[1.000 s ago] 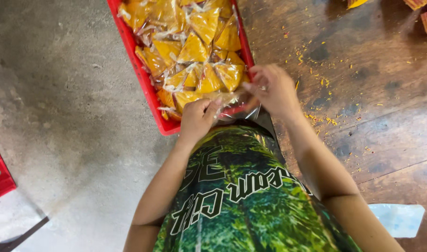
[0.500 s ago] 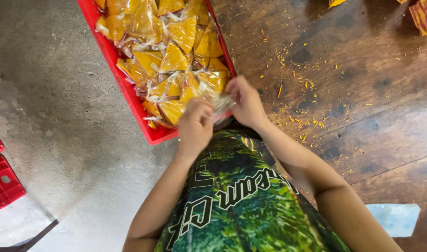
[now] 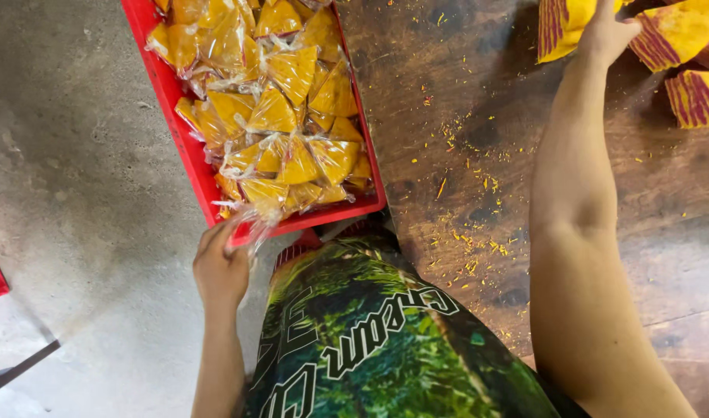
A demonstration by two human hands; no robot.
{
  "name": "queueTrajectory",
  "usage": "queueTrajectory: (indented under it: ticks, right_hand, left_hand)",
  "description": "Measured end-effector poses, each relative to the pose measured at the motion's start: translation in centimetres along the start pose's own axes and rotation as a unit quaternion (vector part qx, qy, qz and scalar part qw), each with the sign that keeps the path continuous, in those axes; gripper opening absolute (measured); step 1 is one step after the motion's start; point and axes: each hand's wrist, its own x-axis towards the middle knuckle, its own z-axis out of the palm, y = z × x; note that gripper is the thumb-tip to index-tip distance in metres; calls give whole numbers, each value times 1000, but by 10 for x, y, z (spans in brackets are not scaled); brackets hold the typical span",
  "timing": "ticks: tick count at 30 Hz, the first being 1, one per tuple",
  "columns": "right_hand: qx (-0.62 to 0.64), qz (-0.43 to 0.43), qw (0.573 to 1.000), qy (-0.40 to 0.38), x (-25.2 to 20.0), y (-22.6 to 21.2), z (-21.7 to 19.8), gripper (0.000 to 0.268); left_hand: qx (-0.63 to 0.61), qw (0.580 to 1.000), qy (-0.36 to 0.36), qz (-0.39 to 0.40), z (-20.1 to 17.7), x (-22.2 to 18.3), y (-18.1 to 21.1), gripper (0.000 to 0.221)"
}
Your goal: The person packages cake slices by taking them from a table, inserting each slice into a plastic bag by hand, and placing the wrapped slices into a plastic crate.
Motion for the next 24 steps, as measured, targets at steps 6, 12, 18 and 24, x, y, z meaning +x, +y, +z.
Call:
queueTrajectory:
  ticks: [6, 12, 18, 24]
  right_hand:
    - [22, 7, 997, -80, 5, 64, 15, 56]
    - [-41, -60, 985, -156, -48, 73, 4, 43]
    - [-116, -63, 955, -265, -171, 50, -43, 52]
    - [-311, -237, 872, -293, -244, -19, -80, 87]
  left_hand:
    - [16, 999, 22, -41, 0, -18, -25, 49]
    - [8, 1000, -21, -12, 9, 9, -15, 47]
    - [-23, 993, -44, 111, 18, 30, 4, 44]
    - [-40, 978, -74, 192, 27, 36, 11, 43]
